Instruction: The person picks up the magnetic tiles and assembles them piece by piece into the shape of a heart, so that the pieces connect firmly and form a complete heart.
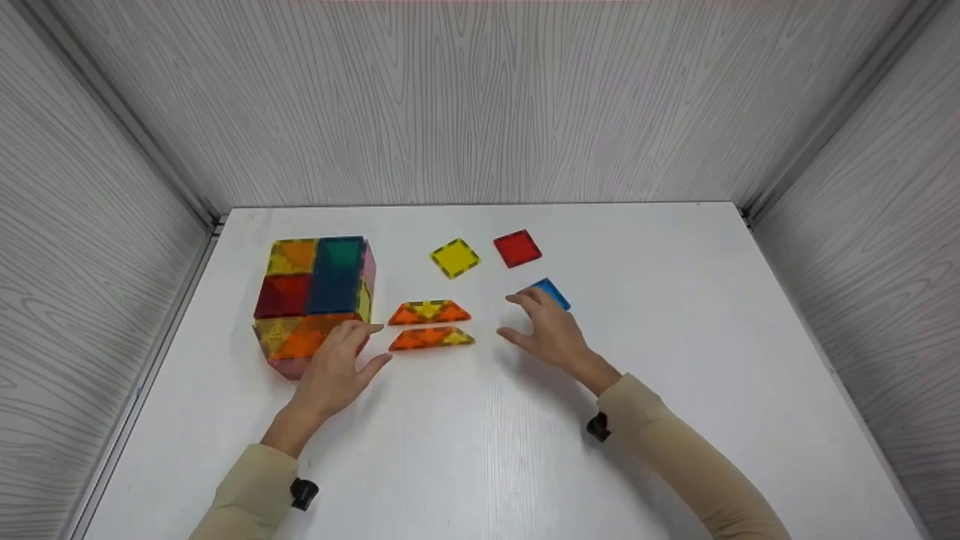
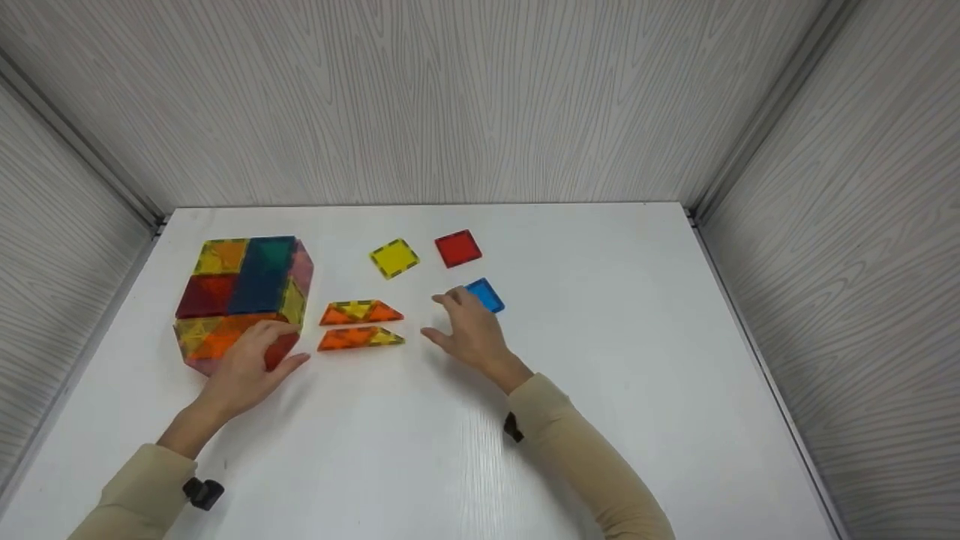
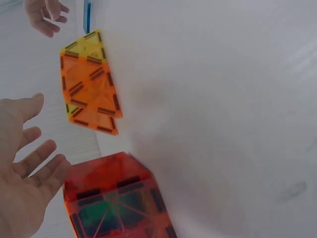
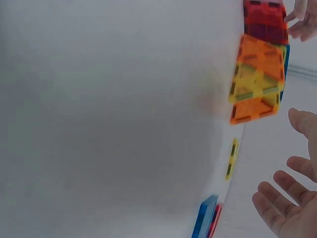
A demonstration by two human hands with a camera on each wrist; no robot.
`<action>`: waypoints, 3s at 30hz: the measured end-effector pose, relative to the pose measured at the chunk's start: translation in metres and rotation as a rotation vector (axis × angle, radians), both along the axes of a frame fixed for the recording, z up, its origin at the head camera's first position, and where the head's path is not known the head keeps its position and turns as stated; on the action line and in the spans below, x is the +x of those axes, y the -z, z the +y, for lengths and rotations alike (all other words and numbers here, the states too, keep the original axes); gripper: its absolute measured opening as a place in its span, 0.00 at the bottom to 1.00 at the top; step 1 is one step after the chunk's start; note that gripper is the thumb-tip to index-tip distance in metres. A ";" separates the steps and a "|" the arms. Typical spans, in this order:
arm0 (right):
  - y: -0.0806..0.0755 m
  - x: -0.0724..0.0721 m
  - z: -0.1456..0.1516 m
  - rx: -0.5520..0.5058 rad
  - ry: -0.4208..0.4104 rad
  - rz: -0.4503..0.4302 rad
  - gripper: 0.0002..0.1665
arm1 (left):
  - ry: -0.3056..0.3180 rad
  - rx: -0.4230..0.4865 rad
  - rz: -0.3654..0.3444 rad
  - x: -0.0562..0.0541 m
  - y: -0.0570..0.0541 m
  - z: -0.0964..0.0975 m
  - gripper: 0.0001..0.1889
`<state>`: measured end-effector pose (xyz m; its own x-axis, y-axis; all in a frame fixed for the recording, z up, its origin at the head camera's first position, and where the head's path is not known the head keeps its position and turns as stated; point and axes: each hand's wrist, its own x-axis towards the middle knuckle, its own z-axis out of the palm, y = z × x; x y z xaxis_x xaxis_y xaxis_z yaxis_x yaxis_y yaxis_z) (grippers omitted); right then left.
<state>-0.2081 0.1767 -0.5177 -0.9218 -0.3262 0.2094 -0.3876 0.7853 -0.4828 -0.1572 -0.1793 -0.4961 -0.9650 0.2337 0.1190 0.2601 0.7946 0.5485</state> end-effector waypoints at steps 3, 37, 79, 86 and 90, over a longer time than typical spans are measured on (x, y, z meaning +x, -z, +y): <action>0.005 -0.009 0.022 0.028 0.077 -0.048 0.37 | 0.010 0.003 -0.044 -0.010 0.007 0.009 0.28; 0.017 -0.053 0.036 0.180 0.295 -0.326 0.54 | 0.058 0.127 -0.194 -0.045 0.023 0.035 0.09; 0.007 0.001 0.052 -0.162 -0.183 -0.402 0.49 | 0.269 0.200 -0.153 -0.020 0.029 0.110 0.05; 0.008 0.000 0.053 -0.161 -0.219 -0.376 0.51 | 0.277 0.195 -0.148 -0.018 0.026 0.107 0.09; 0.008 0.001 0.054 -0.163 -0.245 -0.356 0.51 | 0.258 0.200 -0.086 -0.025 0.018 0.094 0.14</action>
